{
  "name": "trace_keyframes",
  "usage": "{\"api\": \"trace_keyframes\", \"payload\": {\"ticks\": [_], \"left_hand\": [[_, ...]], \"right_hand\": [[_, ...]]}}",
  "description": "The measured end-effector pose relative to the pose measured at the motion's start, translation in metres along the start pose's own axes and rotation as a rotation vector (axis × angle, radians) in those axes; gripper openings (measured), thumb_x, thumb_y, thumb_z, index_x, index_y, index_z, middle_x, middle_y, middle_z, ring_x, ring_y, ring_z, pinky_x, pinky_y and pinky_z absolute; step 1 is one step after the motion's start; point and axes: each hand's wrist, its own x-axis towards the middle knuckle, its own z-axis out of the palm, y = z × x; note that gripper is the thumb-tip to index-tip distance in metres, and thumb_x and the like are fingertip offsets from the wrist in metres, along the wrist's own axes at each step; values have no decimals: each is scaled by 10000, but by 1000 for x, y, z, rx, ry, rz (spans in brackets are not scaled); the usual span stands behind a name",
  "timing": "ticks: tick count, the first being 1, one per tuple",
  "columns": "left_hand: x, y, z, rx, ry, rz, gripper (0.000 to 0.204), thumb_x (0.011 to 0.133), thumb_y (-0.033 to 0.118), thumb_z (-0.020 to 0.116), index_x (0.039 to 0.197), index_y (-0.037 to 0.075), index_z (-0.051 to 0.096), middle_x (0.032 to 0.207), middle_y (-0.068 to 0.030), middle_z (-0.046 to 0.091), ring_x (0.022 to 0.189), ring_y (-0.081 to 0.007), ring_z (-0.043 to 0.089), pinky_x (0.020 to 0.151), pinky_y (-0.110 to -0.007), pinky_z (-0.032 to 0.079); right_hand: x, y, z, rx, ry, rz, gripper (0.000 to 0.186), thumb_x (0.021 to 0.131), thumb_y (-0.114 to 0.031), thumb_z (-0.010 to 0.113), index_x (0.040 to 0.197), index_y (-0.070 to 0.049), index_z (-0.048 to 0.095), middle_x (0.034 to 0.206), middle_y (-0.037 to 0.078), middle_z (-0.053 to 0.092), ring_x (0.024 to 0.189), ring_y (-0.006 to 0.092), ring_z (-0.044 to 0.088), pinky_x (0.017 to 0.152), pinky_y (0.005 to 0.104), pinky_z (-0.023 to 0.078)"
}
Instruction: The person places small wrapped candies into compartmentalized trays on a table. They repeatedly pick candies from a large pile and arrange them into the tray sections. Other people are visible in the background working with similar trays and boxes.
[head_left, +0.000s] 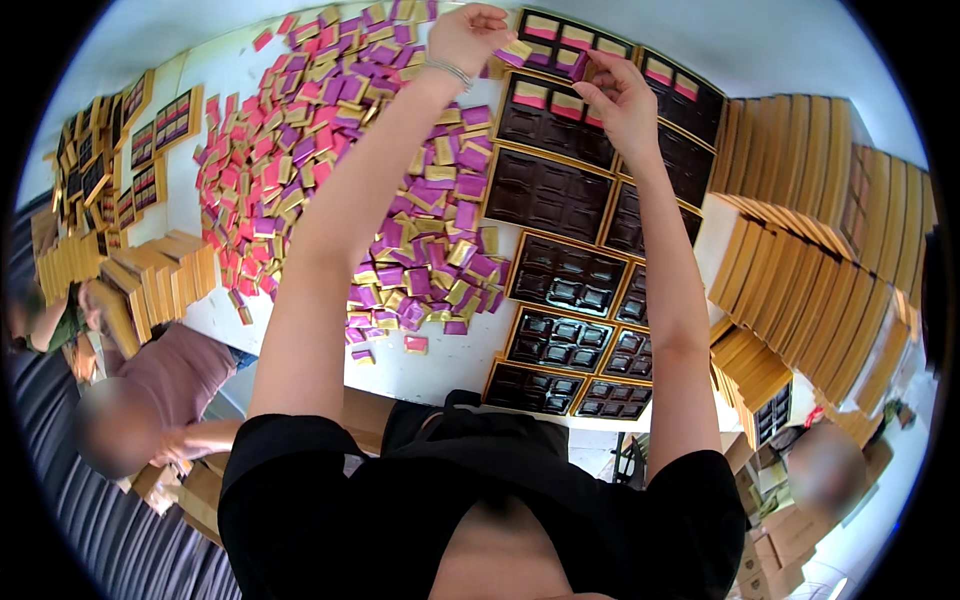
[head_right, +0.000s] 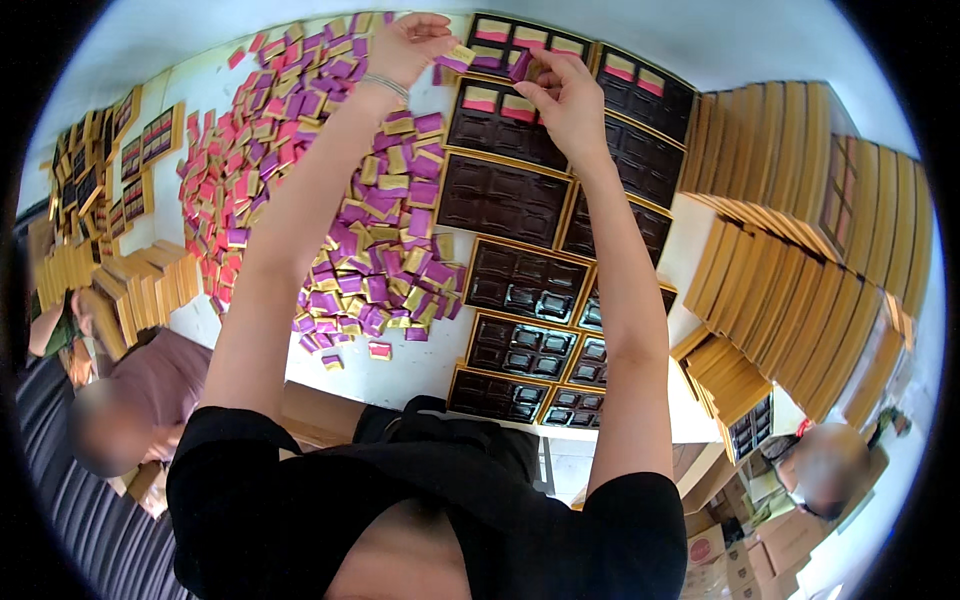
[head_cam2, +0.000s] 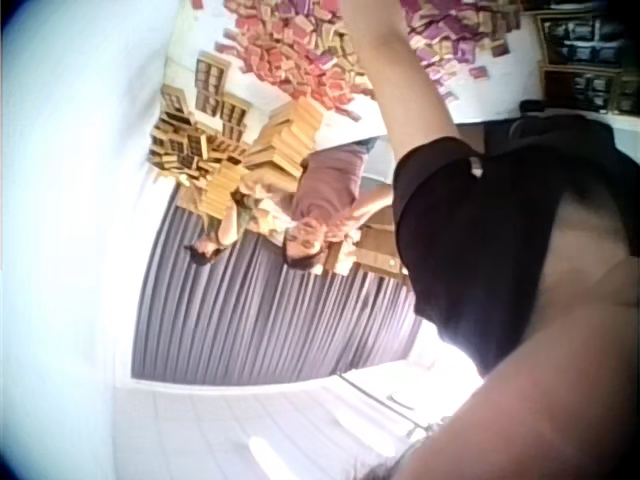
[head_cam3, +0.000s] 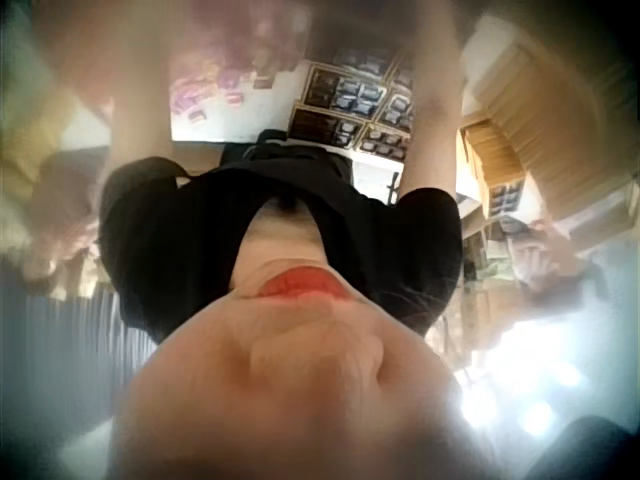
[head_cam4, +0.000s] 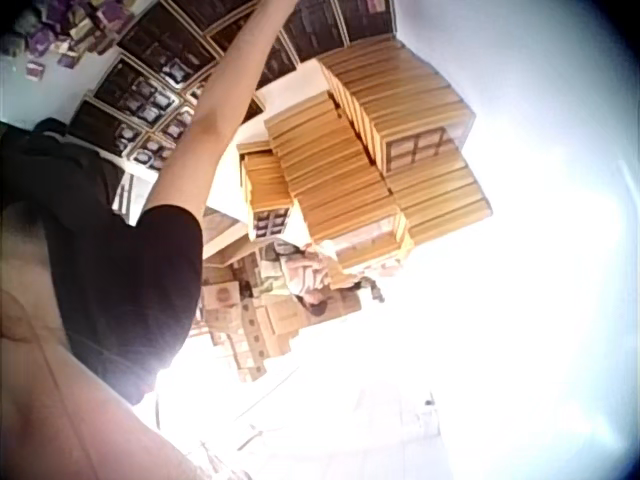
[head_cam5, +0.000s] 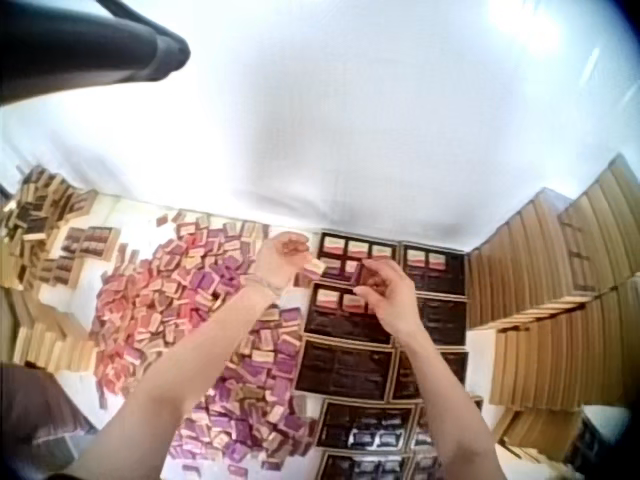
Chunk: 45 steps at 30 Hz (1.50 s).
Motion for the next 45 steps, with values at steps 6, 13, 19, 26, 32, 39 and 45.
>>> {"api": "trace_keyframes", "payload": {"ticks": [6,13,19,26,32,39,45], "left_hand": [[-22,44,118,331,116,142,211,776,70,701,985,64,675,908,-74,691,791,-167,669,737,-283,537],[-11,31,146,619,126,383,215,782,90,689,996,91,680,997,-74,629,901,-240,636,761,-349,535],[-47,49,142,1320,-331,555,388,929,215,486,1280,55,519,1368,-85,488,1289,-226,428,1081,-517,276],[-66,57,138,1228,-412,358,477,979,303,399,1395,71,378,1482,-78,337,1371,-197,312,1030,-703,182],[-65,52,132,1311,-410,345,499,983,323,384,1421,86,350,1511,-66,285,1401,-186,254,1049,-700,130],[-70,51,115,1294,-242,252,652,950,456,396,1450,52,287,1531,-134,220,1425,-263,182,1104,-607,113],[-65,60,112,1268,-380,108,717,945,521,354,1467,43,238,1543,-126,187,1435,-251,142,1108,-606,62]], "right_hand": [[-17,27,-48,678,75,420,470,911,-171,623,1305,24,460,1003,116,609,837,169,638,729,278,551],[-21,44,-77,-610,106,-89,402,821,-1,603,1195,-149,613,1102,112,612,856,277,640,802,335,542],[-24,61,-88,-740,96,-213,338,806,12,583,1128,-78,632,1189,158,596,1032,340,597,896,392,493],[-28,53,-53,-927,239,-15,204,761,-174,704,898,-27,666,904,113,648,882,294,606,766,393,504],[-30,72,-57,-842,169,-160,374,702,64,573,1043,-52,673,1133,101,645,1102,277,583,941,363,471],[-32,75,-55,-909,-106,-190,470,949,-280,491,1370,-80,433,1430,91,422,1347,248,360,1090,534,259],[-40,75,-66,-1146,-205,-202,595,987,-487,252,1468,-137,267,1518,44,278,1404,216,246,1122,581,90]]}}
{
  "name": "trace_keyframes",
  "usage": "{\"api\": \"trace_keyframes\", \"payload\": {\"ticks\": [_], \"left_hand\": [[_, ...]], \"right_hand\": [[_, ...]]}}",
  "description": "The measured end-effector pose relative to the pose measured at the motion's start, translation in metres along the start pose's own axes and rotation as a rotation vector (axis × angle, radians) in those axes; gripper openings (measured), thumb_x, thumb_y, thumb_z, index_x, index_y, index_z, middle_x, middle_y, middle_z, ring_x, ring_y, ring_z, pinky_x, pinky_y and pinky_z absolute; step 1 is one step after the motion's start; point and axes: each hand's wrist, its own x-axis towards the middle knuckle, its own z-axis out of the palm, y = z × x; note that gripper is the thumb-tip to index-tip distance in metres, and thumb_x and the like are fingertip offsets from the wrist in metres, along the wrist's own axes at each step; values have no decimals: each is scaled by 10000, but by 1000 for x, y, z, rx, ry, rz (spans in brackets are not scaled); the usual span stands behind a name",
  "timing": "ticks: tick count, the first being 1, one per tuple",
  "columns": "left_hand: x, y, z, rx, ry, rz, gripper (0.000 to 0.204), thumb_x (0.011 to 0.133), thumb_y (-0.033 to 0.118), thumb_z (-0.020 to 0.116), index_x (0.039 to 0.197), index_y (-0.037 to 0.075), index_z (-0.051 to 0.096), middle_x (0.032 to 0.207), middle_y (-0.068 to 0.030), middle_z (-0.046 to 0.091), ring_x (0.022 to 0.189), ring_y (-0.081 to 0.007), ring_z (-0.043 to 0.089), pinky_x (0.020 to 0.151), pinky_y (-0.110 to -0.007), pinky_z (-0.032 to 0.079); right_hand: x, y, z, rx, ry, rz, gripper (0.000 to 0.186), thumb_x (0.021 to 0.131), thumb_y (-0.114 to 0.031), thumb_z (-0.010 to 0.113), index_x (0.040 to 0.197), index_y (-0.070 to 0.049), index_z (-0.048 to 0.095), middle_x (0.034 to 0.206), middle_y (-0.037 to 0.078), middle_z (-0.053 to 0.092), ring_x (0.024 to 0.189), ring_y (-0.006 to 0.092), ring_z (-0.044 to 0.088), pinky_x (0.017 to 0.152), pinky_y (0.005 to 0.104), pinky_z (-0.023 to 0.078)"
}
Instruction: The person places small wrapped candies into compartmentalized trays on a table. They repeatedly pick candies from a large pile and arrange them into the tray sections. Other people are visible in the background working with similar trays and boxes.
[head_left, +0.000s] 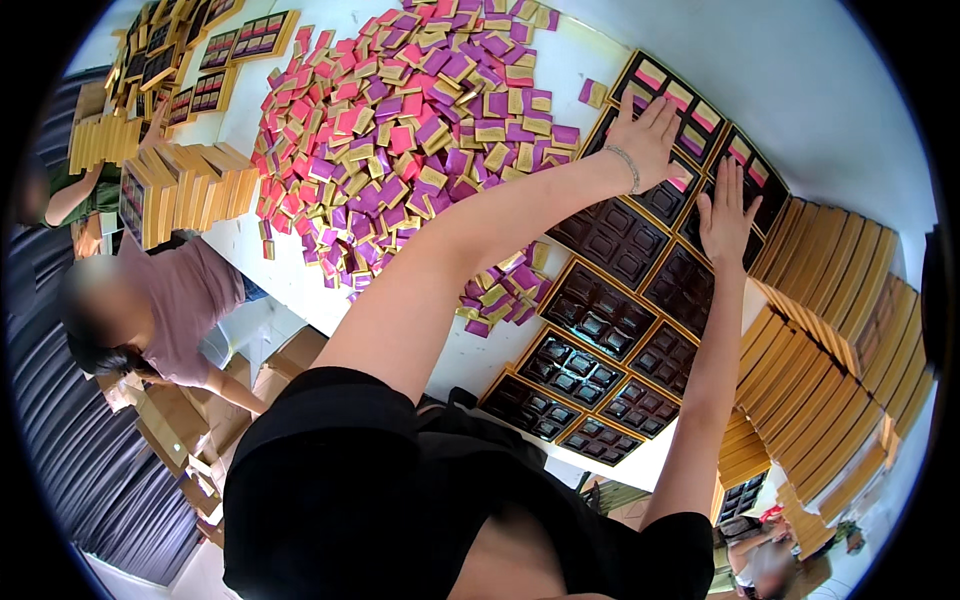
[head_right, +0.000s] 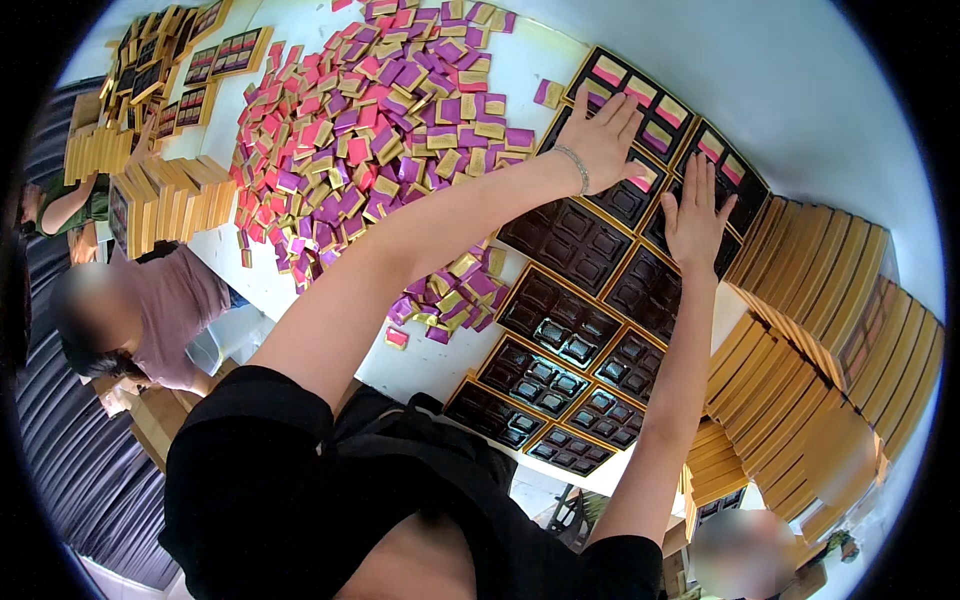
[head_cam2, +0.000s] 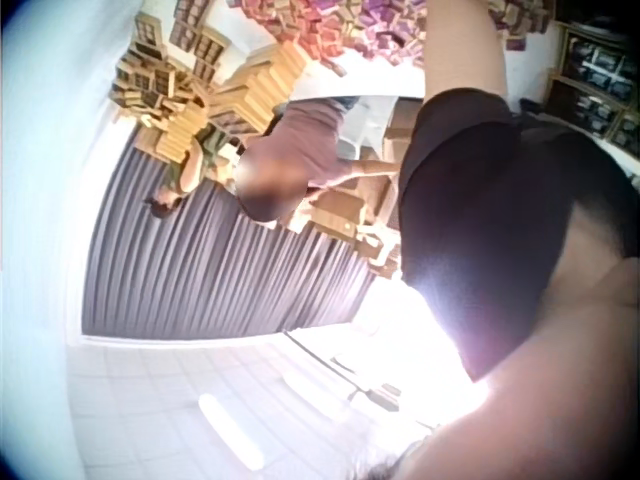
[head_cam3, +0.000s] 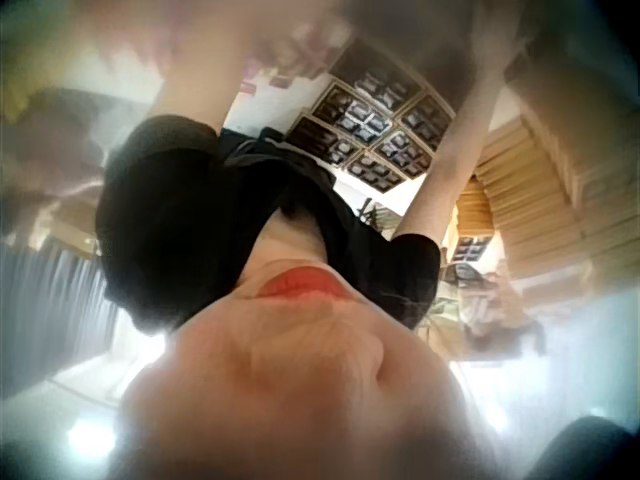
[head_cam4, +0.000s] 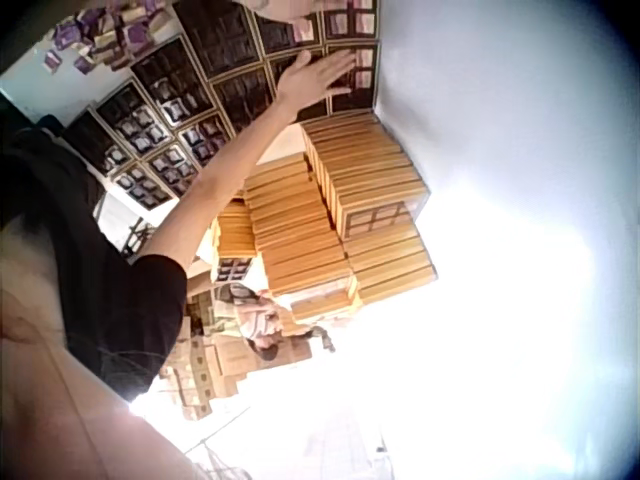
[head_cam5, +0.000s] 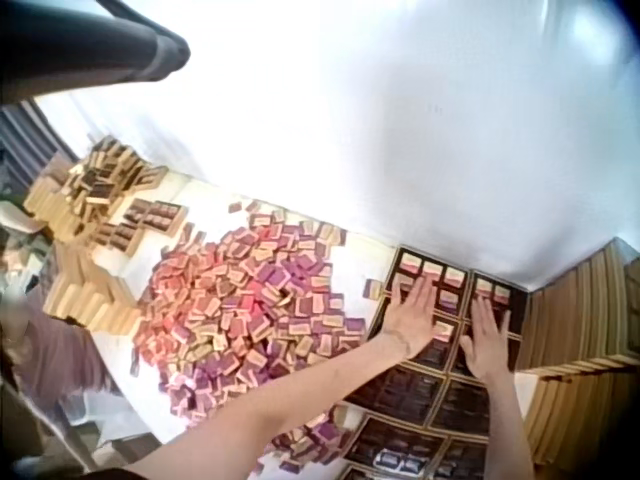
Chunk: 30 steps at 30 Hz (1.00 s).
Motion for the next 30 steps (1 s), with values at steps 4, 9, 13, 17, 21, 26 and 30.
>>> {"api": "trace_keyframes", "payload": {"ticks": [4,9,13,17,21,26,30], "left_hand": [[-11,-15,-4,-146,268,31,685,937,481,399,1452,47,271,1526,-121,232,1427,-252,170,1097,-615,130],[-21,-156,-8,-275,445,-241,377,806,108,592,1183,88,588,1102,-159,620,988,-314,601,825,-414,494],[-33,-184,-16,-299,526,1,336,821,65,554,1131,160,640,830,-161,670,766,-328,648,675,-405,526],[-27,-228,-24,-219,618,-368,211,836,132,574,1002,153,702,850,-146,682,769,-325,654,715,-402,529],[-20,-225,-30,-226,560,-310,175,826,177,613,956,118,714,814,-134,691,750,-284,670,700,-367,532],[-10,-193,-19,-534,768,-443,185,803,216,647,944,118,717,807,-95,703,738,-229,683,701,-316,536],[17,-169,-26,-503,564,-246,240,788,302,677,937,119,720,852,-82,708,788,-225,686,728,-315,534]], "right_hand": [[15,-8,-26,17,75,-12,523,992,-418,347,1405,-101,390,1446,74,402,1354,251,345,1113,535,198],[78,-86,-47,651,328,21,258,865,-54,561,1111,-85,631,1068,117,656,949,298,634,799,376,516],[180,-156,-9,700,334,-181,229,825,-39,574,1039,-73,645,1001,146,652,910,342,616,770,409,493],[240,-205,20,627,176,-251,151,785,-89,607,924,-46,649,1007,109,649,918,318,614,796,385,507],[219,-233,29,294,263,-347,136,717,-96,596,822,-35,657,915,102,651,883,276,621,753,359,534],[198,-224,33,347,492,-331,169,720,-128,594,842,-44,675,895,94,641,911,276,596,820,384,514],[187,-215,37,399,388,-310,209,722,-139,589,880,-23,662,875,113,627,887,285,583,794,411,493]]}}
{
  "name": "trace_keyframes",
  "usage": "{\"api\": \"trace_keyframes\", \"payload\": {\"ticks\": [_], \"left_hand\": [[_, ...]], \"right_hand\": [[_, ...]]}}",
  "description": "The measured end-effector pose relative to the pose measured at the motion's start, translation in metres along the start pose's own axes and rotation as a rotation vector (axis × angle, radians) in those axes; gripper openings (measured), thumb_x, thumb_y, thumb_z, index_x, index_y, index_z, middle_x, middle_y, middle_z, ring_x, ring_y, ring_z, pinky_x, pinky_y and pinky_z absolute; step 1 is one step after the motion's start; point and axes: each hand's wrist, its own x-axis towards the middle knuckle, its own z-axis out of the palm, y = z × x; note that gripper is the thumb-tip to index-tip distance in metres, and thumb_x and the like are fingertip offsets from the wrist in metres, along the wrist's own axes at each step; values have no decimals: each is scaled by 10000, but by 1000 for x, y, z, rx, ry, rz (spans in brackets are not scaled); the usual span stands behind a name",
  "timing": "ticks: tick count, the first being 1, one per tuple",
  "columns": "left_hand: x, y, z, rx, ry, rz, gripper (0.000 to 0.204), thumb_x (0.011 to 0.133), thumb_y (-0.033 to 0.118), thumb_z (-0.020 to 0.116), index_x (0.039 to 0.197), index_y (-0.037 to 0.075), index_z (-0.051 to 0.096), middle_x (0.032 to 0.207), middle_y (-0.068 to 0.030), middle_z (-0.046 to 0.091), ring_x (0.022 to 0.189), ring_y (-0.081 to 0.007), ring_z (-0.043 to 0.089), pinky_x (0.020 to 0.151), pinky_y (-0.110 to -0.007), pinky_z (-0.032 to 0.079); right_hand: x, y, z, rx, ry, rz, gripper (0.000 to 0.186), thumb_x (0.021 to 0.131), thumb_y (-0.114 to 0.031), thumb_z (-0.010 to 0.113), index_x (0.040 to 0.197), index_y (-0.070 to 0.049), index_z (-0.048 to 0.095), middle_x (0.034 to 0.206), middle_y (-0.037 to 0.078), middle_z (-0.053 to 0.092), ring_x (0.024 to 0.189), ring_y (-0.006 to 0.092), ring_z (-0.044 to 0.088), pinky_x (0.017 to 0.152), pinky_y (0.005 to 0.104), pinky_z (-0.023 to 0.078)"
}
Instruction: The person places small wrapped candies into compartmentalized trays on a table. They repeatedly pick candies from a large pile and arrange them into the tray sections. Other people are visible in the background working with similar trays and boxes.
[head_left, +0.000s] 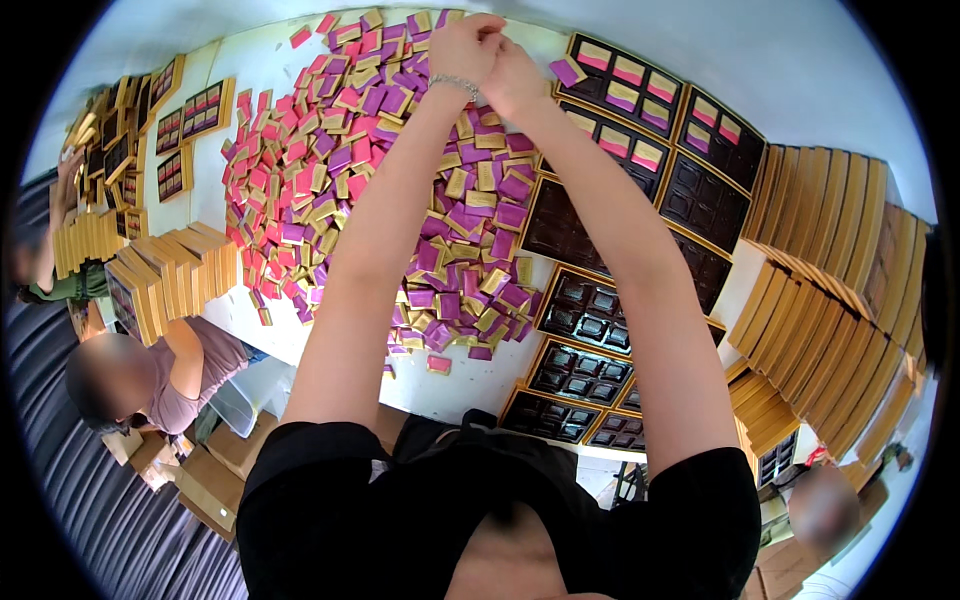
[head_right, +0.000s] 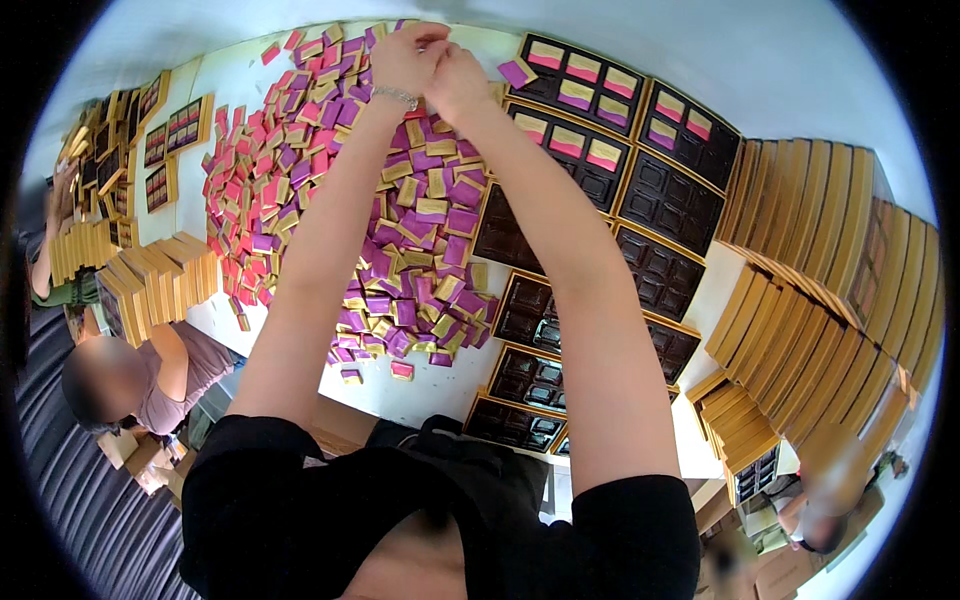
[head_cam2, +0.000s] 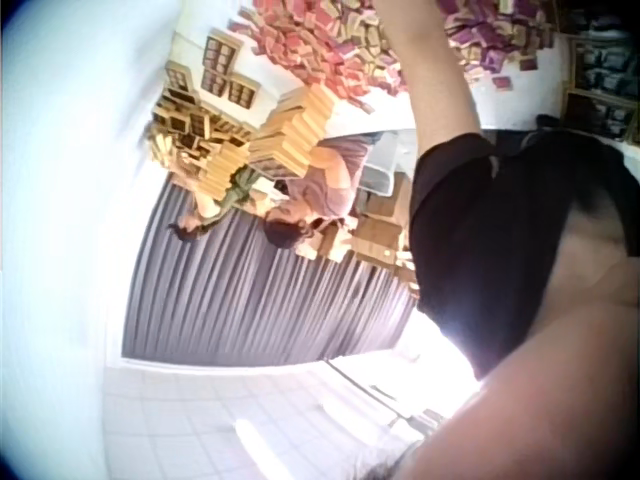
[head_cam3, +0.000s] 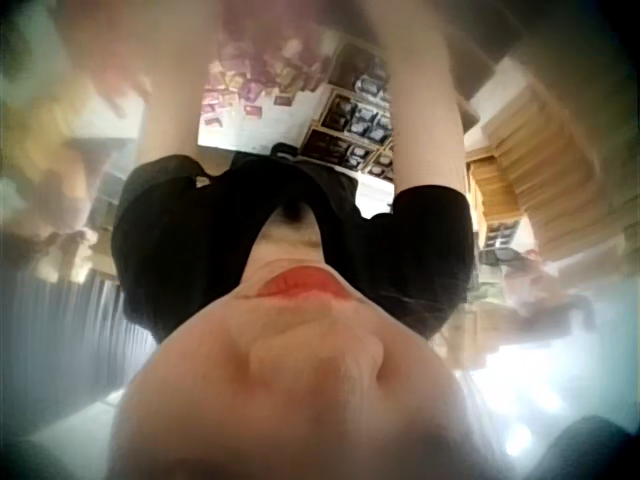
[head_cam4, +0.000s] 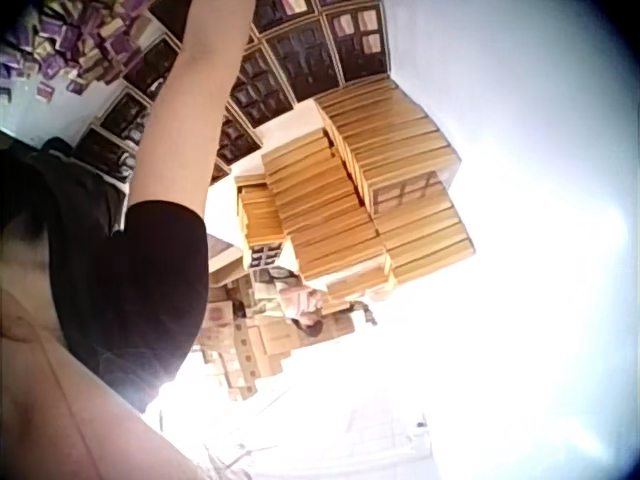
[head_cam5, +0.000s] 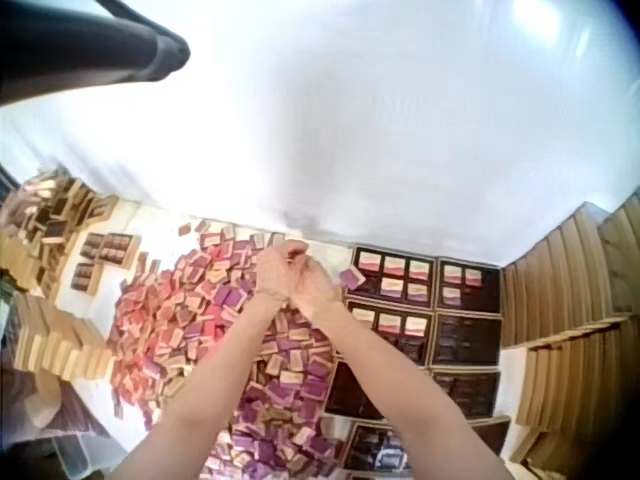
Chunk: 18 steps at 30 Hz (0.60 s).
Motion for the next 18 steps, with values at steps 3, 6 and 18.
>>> {"api": "trace_keyframes", "payload": {"ticks": [3,6,18], "left_hand": [[23,13,0,180,-270,-59,323,775,401,683,939,126,720,882,-85,708,844,-235,681,773,-331,529],[27,37,12,430,-480,-113,421,740,491,689,945,123,718,865,-92,706,870,-243,676,818,-344,520],[-30,79,63,293,-115,460,159,788,103,639,929,156,693,908,-51,668,851,-266,616,756,-381,513]], "right_hand": [[-10,-32,-42,-138,-223,103,187,719,-134,583,855,-18,640,852,131,614,878,277,569,737,401,482],[-43,-44,-113,30,78,201,146,708,-93,583,836,-25,572,869,164,598,844,311,567,767,413,469],[-185,58,-224,2550,510,764,476,899,-117,596,1307,42,409,1314,306,431,1157,379,526,939,395,524]]}}
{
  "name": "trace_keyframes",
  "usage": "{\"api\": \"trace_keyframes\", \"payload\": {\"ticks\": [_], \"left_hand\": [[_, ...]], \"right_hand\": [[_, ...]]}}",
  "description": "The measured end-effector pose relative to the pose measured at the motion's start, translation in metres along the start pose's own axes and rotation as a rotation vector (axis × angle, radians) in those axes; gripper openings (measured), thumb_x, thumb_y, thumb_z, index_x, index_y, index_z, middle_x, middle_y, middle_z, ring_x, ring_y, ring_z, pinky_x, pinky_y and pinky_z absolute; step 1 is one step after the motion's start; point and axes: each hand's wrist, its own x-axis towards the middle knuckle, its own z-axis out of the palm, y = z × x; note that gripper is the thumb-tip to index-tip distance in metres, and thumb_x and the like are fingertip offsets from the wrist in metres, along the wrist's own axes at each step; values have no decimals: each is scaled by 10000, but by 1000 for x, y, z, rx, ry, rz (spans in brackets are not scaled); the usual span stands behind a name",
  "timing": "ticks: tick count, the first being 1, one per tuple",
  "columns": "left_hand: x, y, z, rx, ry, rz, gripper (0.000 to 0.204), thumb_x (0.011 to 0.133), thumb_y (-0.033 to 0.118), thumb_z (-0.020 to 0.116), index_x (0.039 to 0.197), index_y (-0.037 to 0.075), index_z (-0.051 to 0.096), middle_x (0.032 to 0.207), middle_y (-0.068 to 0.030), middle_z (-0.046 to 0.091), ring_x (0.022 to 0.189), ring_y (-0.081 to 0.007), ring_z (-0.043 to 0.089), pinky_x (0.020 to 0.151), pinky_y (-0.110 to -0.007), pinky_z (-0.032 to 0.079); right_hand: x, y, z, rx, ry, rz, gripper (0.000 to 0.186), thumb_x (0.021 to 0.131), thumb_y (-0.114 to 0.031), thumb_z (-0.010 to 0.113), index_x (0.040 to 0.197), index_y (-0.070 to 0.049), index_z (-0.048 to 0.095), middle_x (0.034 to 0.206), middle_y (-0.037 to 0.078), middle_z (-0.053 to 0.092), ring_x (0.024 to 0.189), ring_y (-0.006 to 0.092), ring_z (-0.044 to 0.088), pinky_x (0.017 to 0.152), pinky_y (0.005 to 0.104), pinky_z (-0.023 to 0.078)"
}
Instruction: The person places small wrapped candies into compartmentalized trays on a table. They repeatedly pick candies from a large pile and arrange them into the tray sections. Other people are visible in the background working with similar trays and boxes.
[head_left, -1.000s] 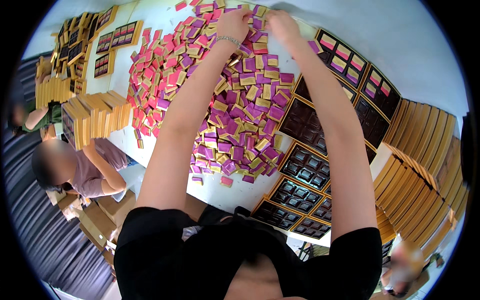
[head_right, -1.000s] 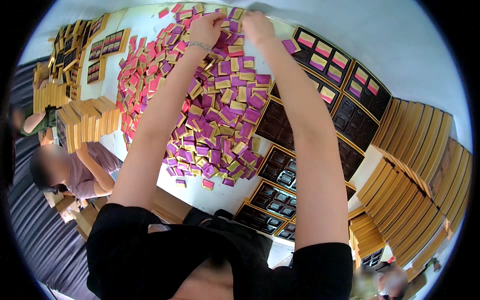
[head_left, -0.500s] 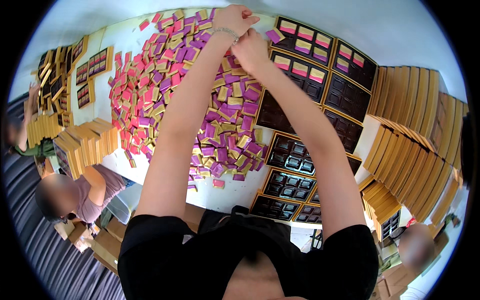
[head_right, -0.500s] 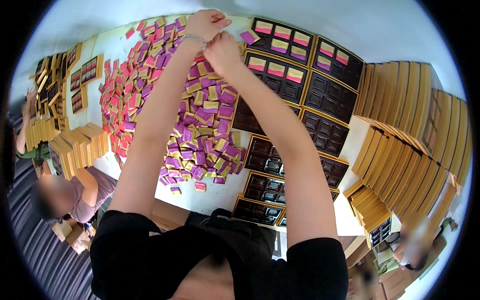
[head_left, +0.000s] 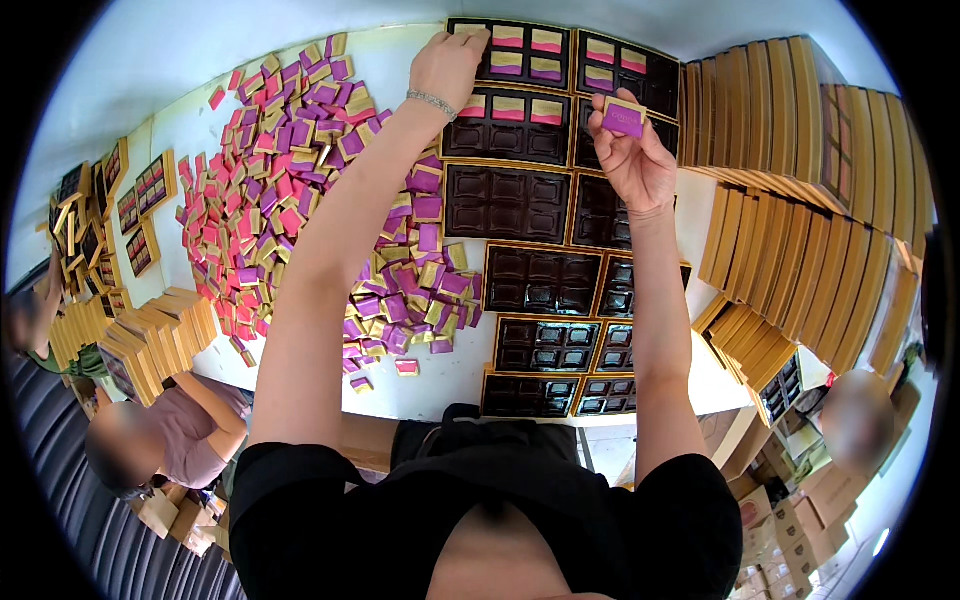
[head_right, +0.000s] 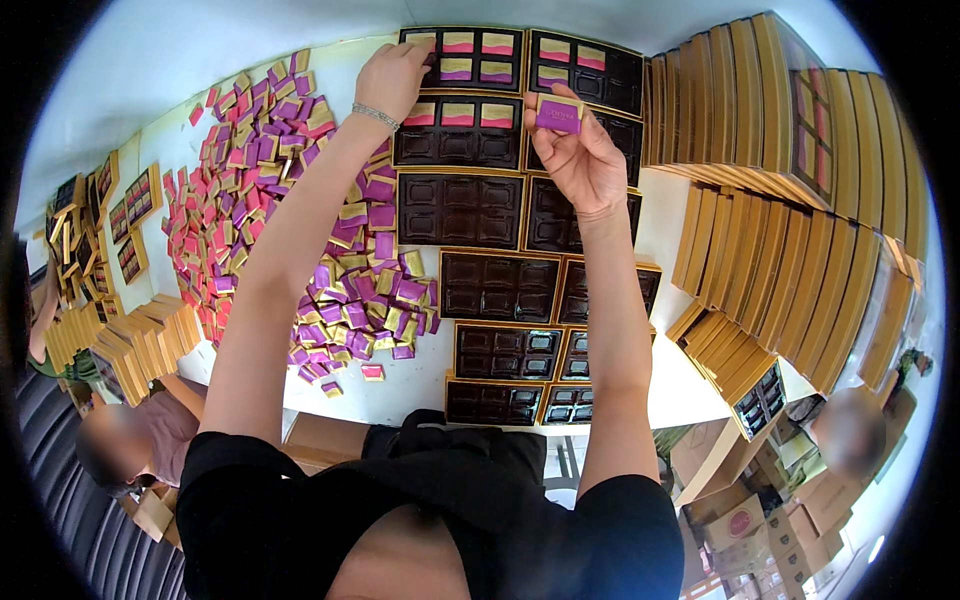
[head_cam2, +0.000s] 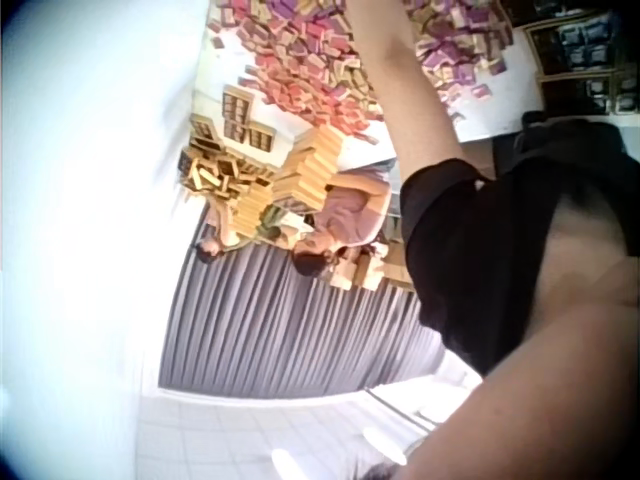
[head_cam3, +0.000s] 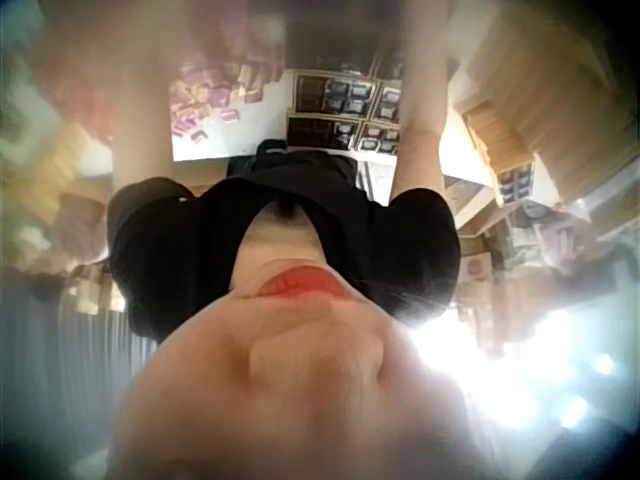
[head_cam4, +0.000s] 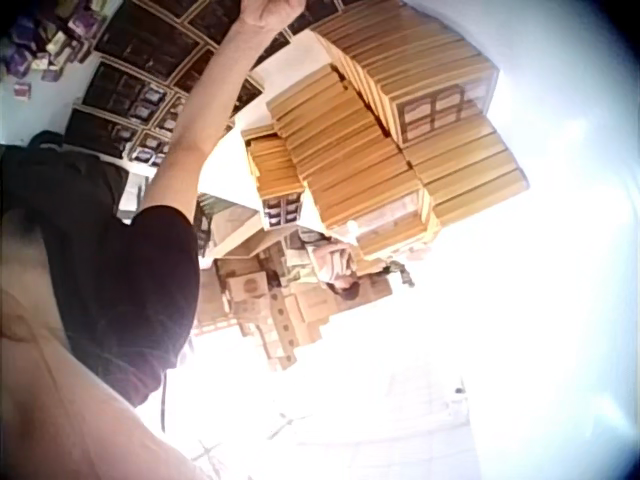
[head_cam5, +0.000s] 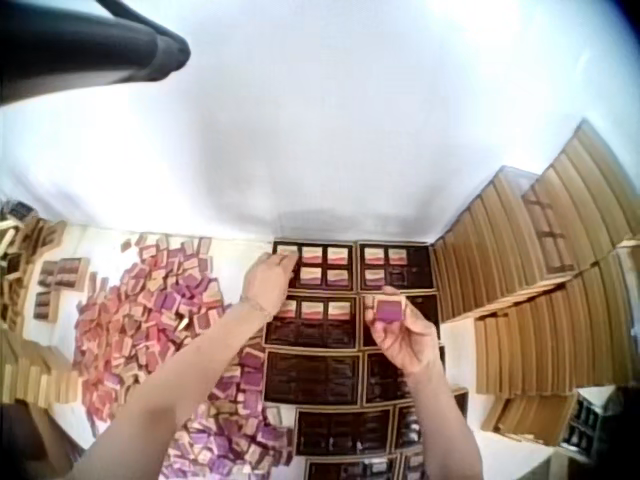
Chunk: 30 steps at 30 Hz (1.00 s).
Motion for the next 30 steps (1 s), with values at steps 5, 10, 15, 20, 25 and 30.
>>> {"api": "trace_keyframes", "payload": {"ticks": [5,10,15,20,25,30], "left_hand": [[-7,-12,0,-201,-42,4,167,772,64,654,914,148,679,964,-57,676,907,-259,632,774,-357,526],[-16,-32,-1,-377,183,-109,169,731,6,662,809,133,740,1004,-32,693,869,-190,666,771,-302,538],[-13,-39,-10,-440,-77,-365,256,723,212,743,958,112,725,969,-80,698,736,-203,675,717,-294,544],[-11,-37,-5,-190,-134,-213,360,730,296,757,1047,136,695,1067,-103,655,782,-224,665,714,-318,536],[-6,-38,-14,-302,-419,-391,248,772,278,721,957,114,703,871,-82,697,763,-217,668,709,-325,525],[-4,-36,-10,-150,-407,-413,303,800,361,667,846,62,693,796,-115,694,755,-266,669,715,-346,519]], "right_hand": [[1,-16,11,-317,154,-133,390,890,-70,600,1249,34,490,1212,260,541,1089,343,580,920,386,532],[9,-33,-5,-1196,462,-431,289,839,-5,662,1124,6,616,1031,82,644,944,162,618,836,282,520],[21,-38,-22,-1808,615,-552,372,799,-77,719,1145,-7,602,1027,80,650,877,146,636,784,285,513],[35,-36,-44,-2369,638,-800,382,755,-145,742,1073,1,590,985,166,615,874,329,604,762,413,503],[42,-30,-51,-2639,575,-933,414,739,-229,762,1062,-24,602,983,131,610,896,323,591,765,406,504],[40,-36,-54,-2708,598,-1013,365,804,-338,696,1012,-40,649,1021,99,624,908,289,600,760,410,481]]}}
